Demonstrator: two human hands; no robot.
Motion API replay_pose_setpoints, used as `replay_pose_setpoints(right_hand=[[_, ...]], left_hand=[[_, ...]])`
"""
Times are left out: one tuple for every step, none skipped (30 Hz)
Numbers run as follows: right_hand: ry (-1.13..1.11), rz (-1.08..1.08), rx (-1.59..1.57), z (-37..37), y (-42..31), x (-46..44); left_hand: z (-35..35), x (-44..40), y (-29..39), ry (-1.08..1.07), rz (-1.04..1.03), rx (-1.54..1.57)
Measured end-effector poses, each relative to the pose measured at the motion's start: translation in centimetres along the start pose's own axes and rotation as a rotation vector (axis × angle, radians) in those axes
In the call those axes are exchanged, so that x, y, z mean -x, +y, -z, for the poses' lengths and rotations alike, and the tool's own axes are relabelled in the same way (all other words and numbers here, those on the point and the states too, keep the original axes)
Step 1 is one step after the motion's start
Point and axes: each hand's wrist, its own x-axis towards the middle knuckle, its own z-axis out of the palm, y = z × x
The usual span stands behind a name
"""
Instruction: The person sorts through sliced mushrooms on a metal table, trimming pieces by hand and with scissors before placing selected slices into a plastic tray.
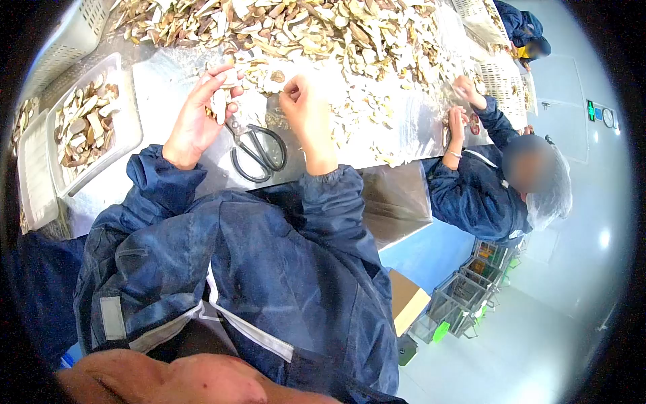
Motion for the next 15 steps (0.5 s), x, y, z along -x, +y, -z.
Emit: replay_pose_setpoints(right_hand=[[0.015,0.027,0.015,0.1,0.0,0.1],[0.03,0.053,0.03,0.2,-0.1,0.3],[0.044,0.079,0.044,0.3,-0.2,0.4],[0.063,0.089,0.044,0.3,-0.5,0.6],[0.08,0.097,0.044,0.4,-0.8,0.7],[0.099,0.104,0.045,0.6,-1.2,0.8],[0.079,0.056,-0.015,0.7,-1.4,0.9],[0.058,0.01,-0.075,0.7,-1.7,0.9],[0.036,-0.037,-0.136,0.8,-2.1,0.9],[-0.005,0.021,-0.243,0.7,-3.1,0.9],[-0.045,0.078,-0.351,0.6,-4.4,1.1],[-0.085,0.136,-0.458,0.6,-5.1,1.1],[-0.209,0.19,-0.53,0.6,-5.3,0.9],[-0.149,0.184,-0.484,0.3,-4.3,0.1],[-0.091,0.18,-0.438,-0.3,-2.6,-1.1]], left_hand=[[0.0,0.0,-0.1,-0.001,-0.002,0.003],[0.1,-0.1,-0.2,-0.002,-0.003,0.005],[0.2,-0.2,-0.3,-0.002,-0.004,0.007],[0.4,-0.2,-0.3,-0.009,0.005,0.033],[0.5,-0.3,-0.4,-0.015,0.017,0.059],[0.5,-0.3,-0.5,-0.022,0.03,0.084],[0.6,-0.4,-0.6,-0.039,0.046,0.094],[0.6,-0.5,-0.6,-0.056,0.059,0.104],[0.6,-0.5,-0.6,-0.071,0.073,0.115],[0.5,-0.4,-0.6,-0.092,0.09,0.134],[0.2,-0.2,-0.4,-0.112,0.107,0.154],[0.0,-0.1,-0.3,-0.133,0.124,0.173],[0.0,-0.2,-0.5,-0.15,0.158,0.206],[0.1,-0.3,-0.6,-0.146,0.16,0.207],[0.3,-0.2,-0.6,-0.142,0.161,0.208]])
